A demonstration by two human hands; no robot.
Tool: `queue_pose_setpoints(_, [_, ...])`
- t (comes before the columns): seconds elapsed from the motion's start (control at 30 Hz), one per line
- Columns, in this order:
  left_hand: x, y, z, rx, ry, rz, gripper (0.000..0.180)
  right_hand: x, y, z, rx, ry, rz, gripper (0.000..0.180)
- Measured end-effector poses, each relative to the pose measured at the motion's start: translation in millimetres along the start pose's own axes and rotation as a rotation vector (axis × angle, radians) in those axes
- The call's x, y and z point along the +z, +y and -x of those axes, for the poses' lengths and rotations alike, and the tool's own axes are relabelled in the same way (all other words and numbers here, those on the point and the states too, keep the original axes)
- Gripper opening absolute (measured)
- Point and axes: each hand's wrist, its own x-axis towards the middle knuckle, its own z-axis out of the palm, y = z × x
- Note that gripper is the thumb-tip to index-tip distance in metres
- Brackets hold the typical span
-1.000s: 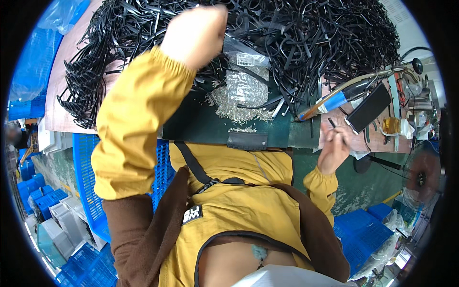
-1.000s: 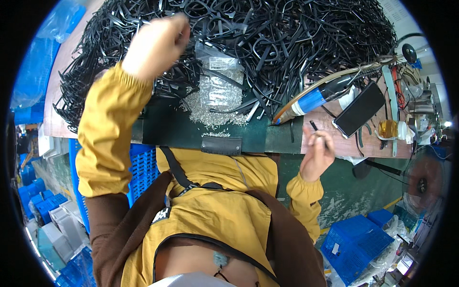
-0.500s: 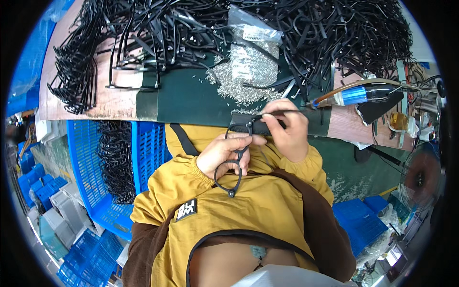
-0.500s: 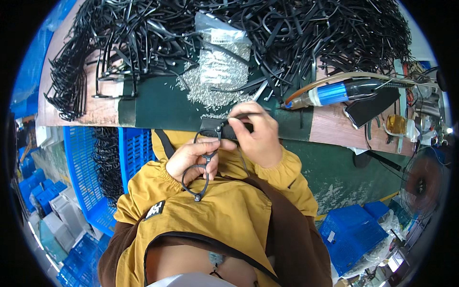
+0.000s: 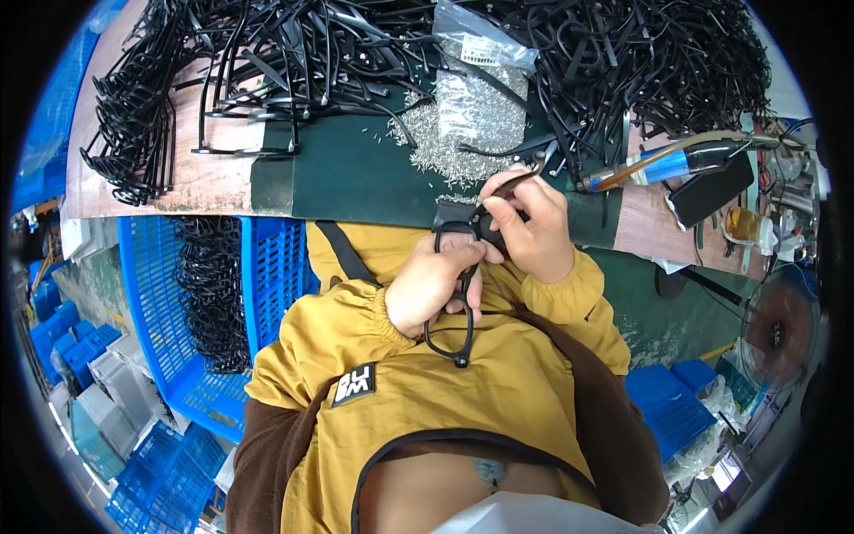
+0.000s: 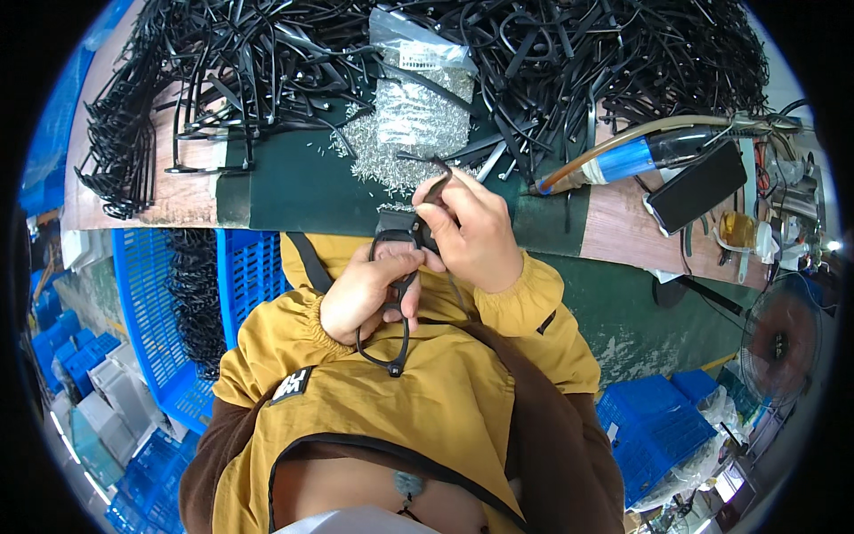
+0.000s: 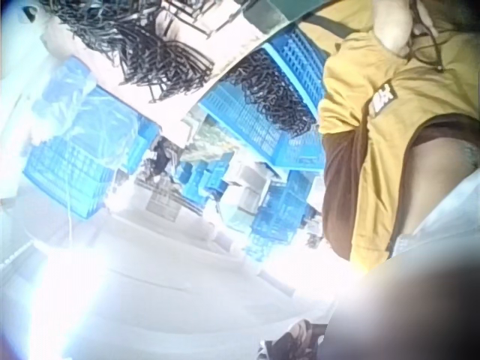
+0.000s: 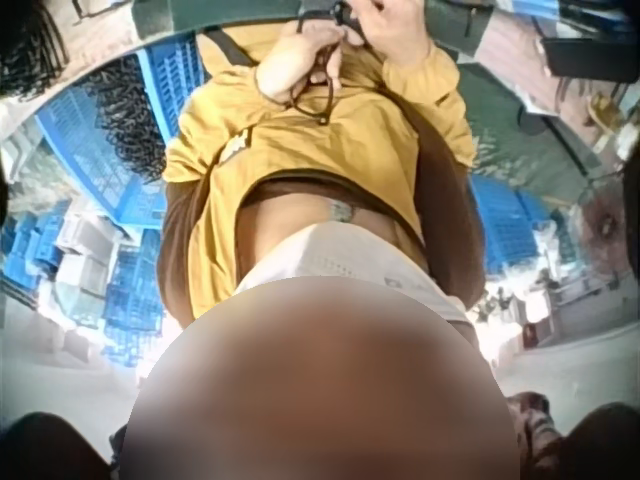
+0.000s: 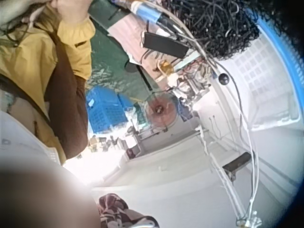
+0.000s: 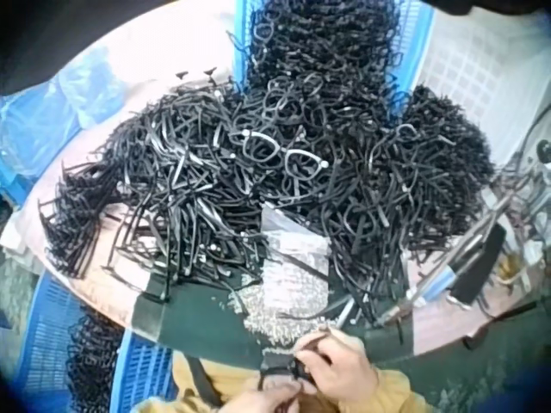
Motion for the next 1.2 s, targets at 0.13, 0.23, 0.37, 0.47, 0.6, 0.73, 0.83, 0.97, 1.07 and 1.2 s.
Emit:
queue_pose_setpoints(0.13, [-3, 10, 6, -0.079, -0.018, 0.058, 0.03, -1, -8, -4, -0.052, -0.048, 0.093, 0.014])
queue_pose_setpoints(0.23, [-16, 17, 14, 0.064, -0.057, 0.028, 0.029, -5, -20, -16, 0.095, -0.105, -0.212, 0.025])
queue_pose_setpoints(0.37, [-29, 20, 17, 0.385, 0.078, 0.117, 0.03, 5, -34, -72, -0.276, -0.028, 0.416, 0.02])
queue_pose_setpoints(0.47, [-32, 18, 11, 0.426, 0.13, 0.111, 0.031, 39, -40, -130, -0.12, -0.037, 0.865, 0.023])
queue_pose_setpoints(0.6, [-38, 18, 10, 0.446, 0.148, 0.108, 0.031, 37, -51, -144, -0.192, -0.14, 1.037, 0.02])
queue_pose_setpoints(0.73, [-43, 24, 16, 0.469, 0.167, 0.156, 0.029, -5, -62, -85, -0.271, -0.172, 0.969, 0.015])
queue_pose_setpoints(0.83, [-40, 27, 14, 0.55, 0.252, 0.21, 0.026, -16, -56, -43, -0.025, -0.071, 0.703, 0.012])
queue_pose_setpoints(0.97, [-25, 17, -5, 0.877, 0.309, 0.177, 0.025, -10, -34, -7, 0.204, 0.154, -0.12, 0.012])
queue_pose_setpoints(1.07, [-19, -2, -17, 1.028, 0.364, -0.011, 0.023, 1, -20, 14, 0.249, 0.289, -0.374, 0.014])
queue_pose_setpoints(1.2, [-32, -25, -16, 1.169, 0.151, -0.155, 0.042, 11, -8, 25, 0.3, 0.228, -0.274, 0.014])
